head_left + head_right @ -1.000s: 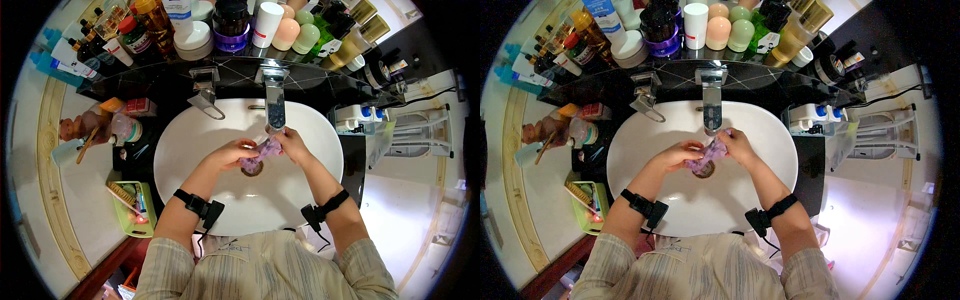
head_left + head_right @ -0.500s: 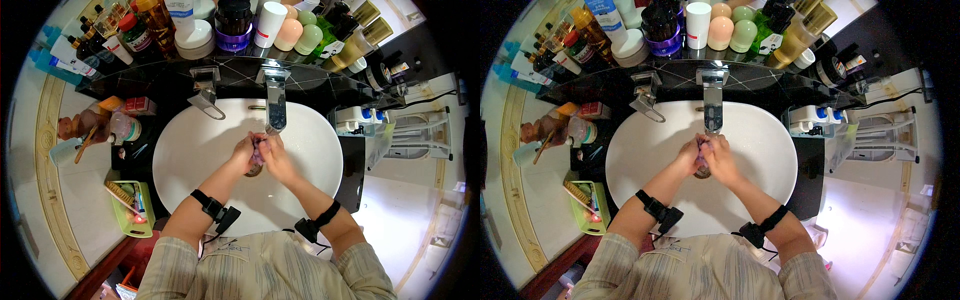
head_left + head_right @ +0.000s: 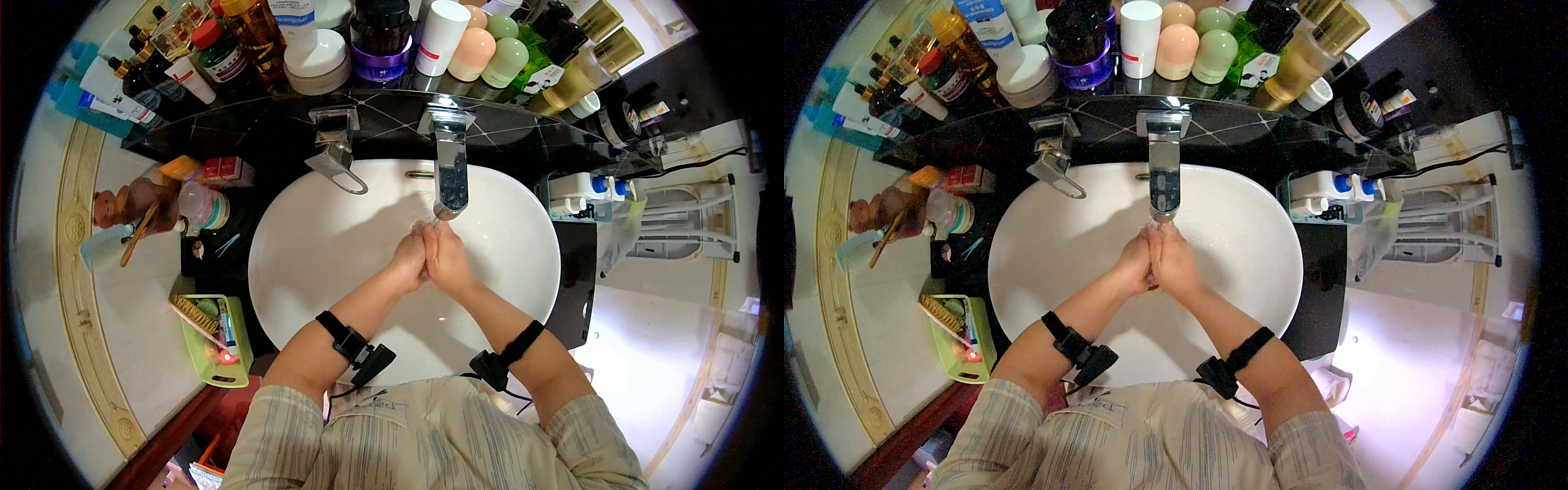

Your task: The person wipes the headboard, nightstand, window sill, and air purifier with a purple cloth. They then rinse the cloth in the bathroom sink and return to the bedroom.

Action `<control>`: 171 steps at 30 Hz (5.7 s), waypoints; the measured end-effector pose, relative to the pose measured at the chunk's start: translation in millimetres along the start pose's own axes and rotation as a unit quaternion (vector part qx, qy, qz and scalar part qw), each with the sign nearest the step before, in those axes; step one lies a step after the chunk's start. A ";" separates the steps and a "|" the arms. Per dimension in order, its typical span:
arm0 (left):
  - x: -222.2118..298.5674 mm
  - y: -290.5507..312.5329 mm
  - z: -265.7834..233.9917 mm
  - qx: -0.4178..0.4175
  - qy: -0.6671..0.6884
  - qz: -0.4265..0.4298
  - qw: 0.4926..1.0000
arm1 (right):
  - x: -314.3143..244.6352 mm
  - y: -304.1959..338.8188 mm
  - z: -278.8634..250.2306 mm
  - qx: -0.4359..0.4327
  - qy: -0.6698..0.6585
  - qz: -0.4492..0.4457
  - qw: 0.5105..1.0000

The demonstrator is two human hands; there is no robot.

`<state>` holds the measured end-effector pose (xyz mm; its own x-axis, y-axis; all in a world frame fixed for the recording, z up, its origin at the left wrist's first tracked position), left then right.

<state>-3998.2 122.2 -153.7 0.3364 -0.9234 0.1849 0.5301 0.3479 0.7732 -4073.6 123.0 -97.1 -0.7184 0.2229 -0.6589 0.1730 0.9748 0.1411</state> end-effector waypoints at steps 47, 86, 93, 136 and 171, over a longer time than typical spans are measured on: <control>47.1 5.2 15.1 -0.008 -0.355 0.342 0.870 | 37.6 -6.8 -14.1 -0.159 -0.442 0.242 0.849; 8.4 117.2 62.3 -0.093 -0.706 0.434 0.552 | -27.8 33.9 -30.8 -0.213 -0.453 0.311 0.807; 28.6 138.1 73.4 -0.021 -0.715 0.471 0.517 | -53.7 40.0 -35.9 -0.254 -0.295 0.265 0.882; 53.4 156.7 41.5 0.000 -0.559 0.464 0.687 | -115.4 31.6 -60.6 -0.073 0.192 -0.071 0.976; -36.2 189.2 -20.0 -0.025 -0.229 0.284 0.931 | -40.7 111.6 -67.7 -0.231 -0.171 -0.115 0.951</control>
<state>-3894.5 224.7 -26.3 0.2133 -0.5564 0.8031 0.4078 0.7977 0.4443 -4070.7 223.6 -4.5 -0.4275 0.0621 -0.9019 -0.3333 0.9165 0.2211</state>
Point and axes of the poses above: each hand's wrist, its own y-axis away from the middle knuckle, its own z-axis out of the palm, x = y × z, the point moved 6 cm from there along -y, towards the middle knuckle, and after that the axes turned 14 degrees about y, right-handed, at the moved point
